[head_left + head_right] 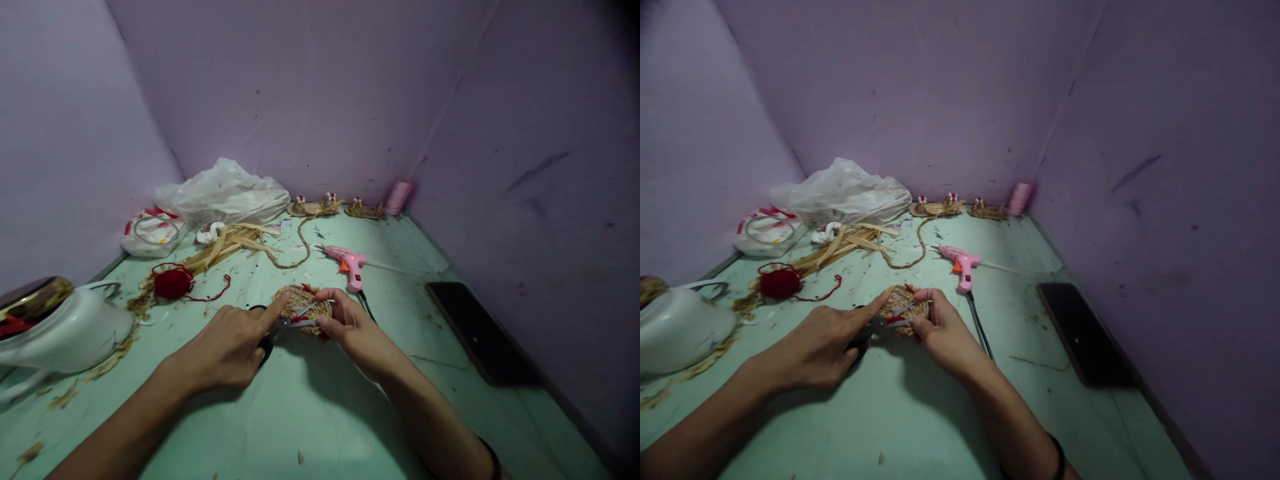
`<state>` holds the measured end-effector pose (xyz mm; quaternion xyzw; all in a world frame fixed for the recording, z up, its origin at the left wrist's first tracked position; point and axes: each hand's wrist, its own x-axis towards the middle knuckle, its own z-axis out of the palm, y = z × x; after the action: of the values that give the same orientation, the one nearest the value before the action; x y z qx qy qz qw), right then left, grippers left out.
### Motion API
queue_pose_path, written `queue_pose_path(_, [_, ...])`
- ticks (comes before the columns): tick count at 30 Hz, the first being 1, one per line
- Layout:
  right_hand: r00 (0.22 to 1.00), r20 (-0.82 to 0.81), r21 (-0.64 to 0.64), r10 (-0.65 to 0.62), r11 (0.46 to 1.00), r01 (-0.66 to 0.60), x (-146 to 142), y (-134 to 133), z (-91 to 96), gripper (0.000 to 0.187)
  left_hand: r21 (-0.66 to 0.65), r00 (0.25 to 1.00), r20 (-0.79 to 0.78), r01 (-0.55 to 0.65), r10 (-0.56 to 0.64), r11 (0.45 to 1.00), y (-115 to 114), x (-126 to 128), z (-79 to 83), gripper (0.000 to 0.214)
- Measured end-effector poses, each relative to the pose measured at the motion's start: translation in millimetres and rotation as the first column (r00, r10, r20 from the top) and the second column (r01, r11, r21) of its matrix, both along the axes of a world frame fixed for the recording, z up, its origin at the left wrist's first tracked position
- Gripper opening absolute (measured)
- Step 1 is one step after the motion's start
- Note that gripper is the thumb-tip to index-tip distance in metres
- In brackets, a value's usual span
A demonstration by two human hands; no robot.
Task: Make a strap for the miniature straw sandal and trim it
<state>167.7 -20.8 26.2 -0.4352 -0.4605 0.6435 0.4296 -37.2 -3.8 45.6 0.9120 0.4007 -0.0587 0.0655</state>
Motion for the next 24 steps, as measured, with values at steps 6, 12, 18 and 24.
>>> queue_pose_path(6, [0.999,-0.04,-0.016,-0.011,1.0,0.011,3.8,0.2,3.6,0.03,0.023,0.998,0.037,0.05,-0.051,0.998,1.7,-5.0,-1.0,0.086])
queue_pose_path(12, [1.0,-0.021,0.003,0.013,1.0,-0.013,-1.1,0.8,-2.9,0.029,0.044,0.999,0.045,0.003,-0.005,0.999,2.3,-0.8,-1.9,0.085])
queue_pose_path(18, [1.0,-0.013,-0.003,-0.021,1.0,0.021,-0.1,0.5,-1.9,0.028,0.02,1.0,0.019,-0.002,0.002,1.0,2.8,-2.1,-2.3,0.086])
queue_pose_path(24, [0.999,-0.032,-0.034,-0.016,0.999,0.015,0.1,0.3,1.1,0.032,0.008,0.998,0.064,-0.015,0.015,1.0,3.2,-2.1,-0.2,0.086])
